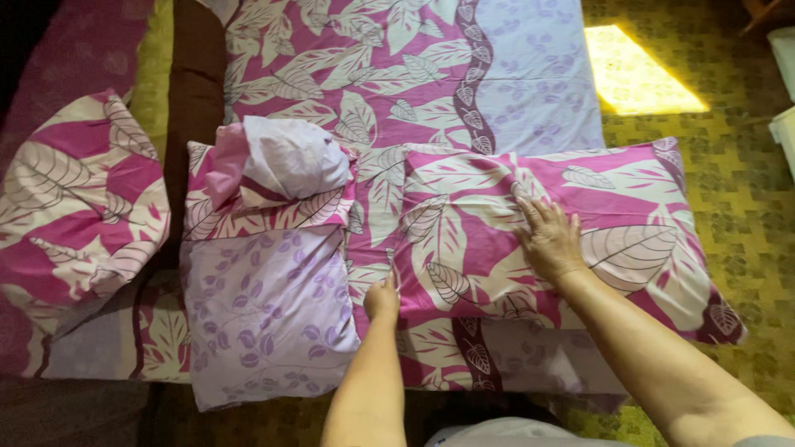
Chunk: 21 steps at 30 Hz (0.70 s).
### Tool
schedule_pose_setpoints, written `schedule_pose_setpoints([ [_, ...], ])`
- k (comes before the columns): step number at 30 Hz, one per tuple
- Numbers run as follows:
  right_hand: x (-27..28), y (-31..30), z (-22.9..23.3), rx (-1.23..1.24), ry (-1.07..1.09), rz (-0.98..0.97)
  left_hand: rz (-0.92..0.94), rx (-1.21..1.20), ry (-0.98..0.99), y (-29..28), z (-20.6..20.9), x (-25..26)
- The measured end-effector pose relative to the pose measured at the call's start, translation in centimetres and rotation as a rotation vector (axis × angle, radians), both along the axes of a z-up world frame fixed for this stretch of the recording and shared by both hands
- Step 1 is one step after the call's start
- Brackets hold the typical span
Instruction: The person puts a pillow into a pillowcase on a bed. They insert the pillow, pull the case over it, and smooth the fabric. The person then places the finished pillow on the bed.
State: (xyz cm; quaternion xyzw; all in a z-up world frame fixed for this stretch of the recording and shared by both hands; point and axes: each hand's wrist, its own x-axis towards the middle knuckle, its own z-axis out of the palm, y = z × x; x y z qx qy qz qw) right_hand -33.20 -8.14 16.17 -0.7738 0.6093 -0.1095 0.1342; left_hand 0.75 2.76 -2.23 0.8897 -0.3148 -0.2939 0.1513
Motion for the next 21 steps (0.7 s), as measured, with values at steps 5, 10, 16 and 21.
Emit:
schedule_pose_setpoints([
  [5,2.3,-1.0,-1.0,0.181,-0.089,-0.032,0.077,-0.218,-0.121,-1.7,0.9,1.2],
  [10,-0.4,-2.2,-3.9,0.195,-0.148,0.002,0.073,-0.158,-0.120,0.5,-0.6,5.4],
  [16,2.4,-3.4,-1.9,0.011,-0.151,-0.024,0.046,-0.095,0.077,-2.6,3.7,4.9],
  [21,7.7,-2.6,1.2,0.017,0.079,0.113,-0.004,-0.285,0.244,-10.3,4.1,3.2],
])
